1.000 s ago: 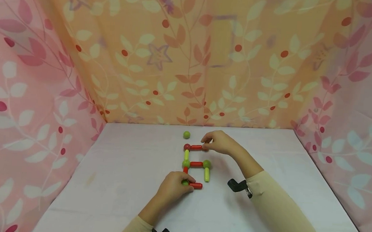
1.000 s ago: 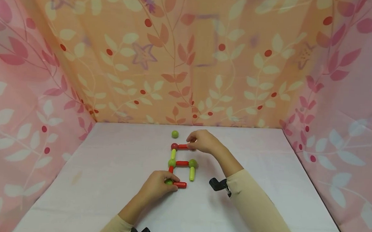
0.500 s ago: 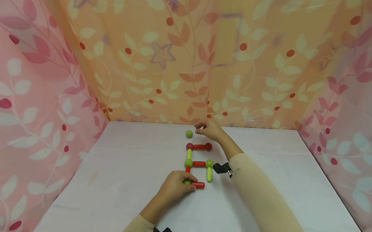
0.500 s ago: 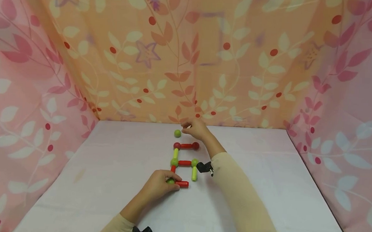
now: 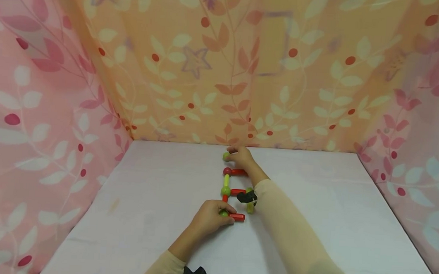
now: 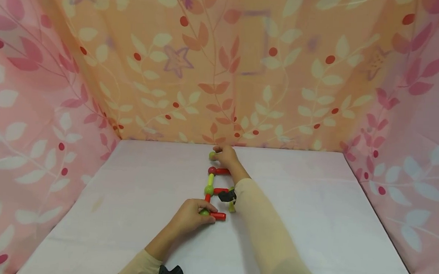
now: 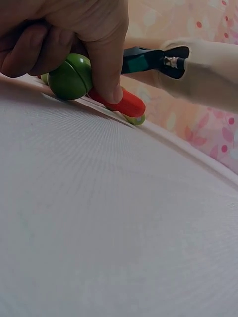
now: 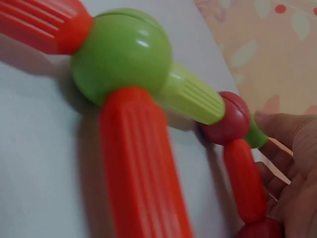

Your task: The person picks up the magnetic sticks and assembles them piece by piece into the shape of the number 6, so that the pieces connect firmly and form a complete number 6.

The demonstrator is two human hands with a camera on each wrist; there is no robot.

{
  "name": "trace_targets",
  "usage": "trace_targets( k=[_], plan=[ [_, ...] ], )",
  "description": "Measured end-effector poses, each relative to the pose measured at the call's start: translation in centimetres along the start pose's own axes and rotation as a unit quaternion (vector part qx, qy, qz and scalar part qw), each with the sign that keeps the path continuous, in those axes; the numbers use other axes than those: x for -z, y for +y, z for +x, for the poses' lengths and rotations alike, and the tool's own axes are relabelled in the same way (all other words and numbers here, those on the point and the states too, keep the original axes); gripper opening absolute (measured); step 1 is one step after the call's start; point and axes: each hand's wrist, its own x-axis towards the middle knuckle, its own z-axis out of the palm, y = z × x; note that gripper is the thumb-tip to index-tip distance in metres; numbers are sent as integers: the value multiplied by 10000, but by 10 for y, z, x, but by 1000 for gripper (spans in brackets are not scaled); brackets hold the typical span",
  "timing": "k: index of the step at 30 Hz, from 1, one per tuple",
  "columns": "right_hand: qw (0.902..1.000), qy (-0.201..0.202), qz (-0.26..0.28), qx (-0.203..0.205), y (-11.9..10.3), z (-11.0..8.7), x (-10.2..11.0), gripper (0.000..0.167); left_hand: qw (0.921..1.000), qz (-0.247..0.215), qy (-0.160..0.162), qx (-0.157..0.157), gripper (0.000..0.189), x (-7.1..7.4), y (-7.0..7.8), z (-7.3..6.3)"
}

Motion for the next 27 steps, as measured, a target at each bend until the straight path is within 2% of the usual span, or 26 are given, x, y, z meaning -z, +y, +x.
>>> trace_targets(
  k=[9,15,22,27],
  plan=[
    [9997,65,-154,-184,-5,-2,-9,44,10000,24,-1,76,20,1,3,-2],
    [9987,87,-447,-240,-5,1,-9,38,9999,83,38,-113,20,0,0,0],
    [9975,190,-678,-53,-7,1,-9,37,9999,99,68,-99,21,-2,-2,0],
    [9958,273,-847,230,-13,-2,-5,36,10000,-29,18,-5,21,-2,-2,0]
  ],
)
